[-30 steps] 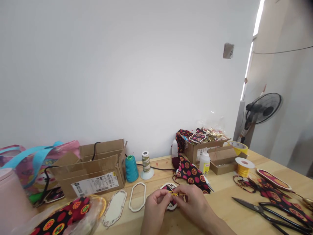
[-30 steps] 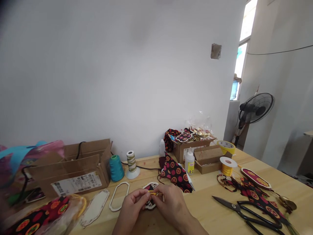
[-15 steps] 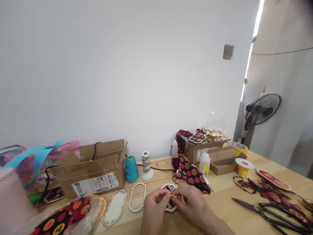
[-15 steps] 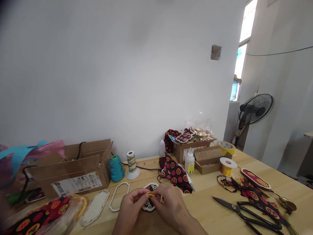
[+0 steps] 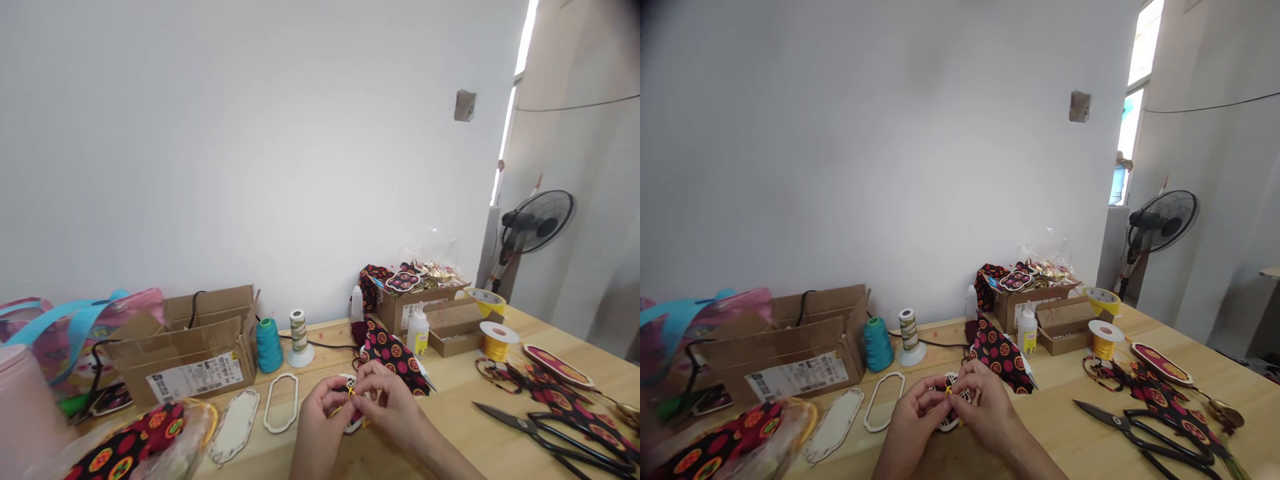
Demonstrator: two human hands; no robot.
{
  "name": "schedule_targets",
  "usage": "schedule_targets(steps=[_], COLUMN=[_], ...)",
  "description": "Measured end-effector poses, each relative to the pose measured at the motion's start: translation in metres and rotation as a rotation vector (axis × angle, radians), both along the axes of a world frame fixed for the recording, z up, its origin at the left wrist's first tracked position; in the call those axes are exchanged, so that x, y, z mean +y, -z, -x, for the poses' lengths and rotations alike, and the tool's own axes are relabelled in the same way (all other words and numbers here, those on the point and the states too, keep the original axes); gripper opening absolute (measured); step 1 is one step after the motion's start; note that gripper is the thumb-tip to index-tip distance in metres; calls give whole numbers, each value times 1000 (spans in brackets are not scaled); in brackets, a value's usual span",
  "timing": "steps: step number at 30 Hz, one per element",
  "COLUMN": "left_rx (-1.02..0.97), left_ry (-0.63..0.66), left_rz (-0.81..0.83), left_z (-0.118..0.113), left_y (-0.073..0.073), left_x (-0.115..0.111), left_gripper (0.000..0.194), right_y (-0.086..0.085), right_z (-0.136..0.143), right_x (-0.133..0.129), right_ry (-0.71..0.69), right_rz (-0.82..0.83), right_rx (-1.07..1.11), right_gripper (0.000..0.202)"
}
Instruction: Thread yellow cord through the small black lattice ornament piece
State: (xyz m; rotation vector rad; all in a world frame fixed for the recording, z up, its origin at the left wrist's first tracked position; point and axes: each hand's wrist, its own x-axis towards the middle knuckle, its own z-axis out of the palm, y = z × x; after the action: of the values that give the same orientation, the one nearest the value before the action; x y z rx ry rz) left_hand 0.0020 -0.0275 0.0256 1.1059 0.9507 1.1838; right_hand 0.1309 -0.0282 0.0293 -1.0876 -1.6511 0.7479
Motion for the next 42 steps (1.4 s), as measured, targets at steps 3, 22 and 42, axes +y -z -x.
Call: schedule_targets(steps=[3, 22, 42], left_rx=[2, 16, 104], left_ry=[-25, -43, 20], left_rz=[15, 19, 41], left_z=[1, 3, 1], left_y=[1, -3, 4], left_x=[1, 2, 3], left_gripper=[27, 10, 16], right_y=[-2, 4, 13], right_z=[-2, -6, -14], right_x=[1, -3, 1], right_ry=[-25, 28, -45], right_rz=[32, 93, 83], right_rx=[103, -229, -213], right_gripper=[8, 11, 19])
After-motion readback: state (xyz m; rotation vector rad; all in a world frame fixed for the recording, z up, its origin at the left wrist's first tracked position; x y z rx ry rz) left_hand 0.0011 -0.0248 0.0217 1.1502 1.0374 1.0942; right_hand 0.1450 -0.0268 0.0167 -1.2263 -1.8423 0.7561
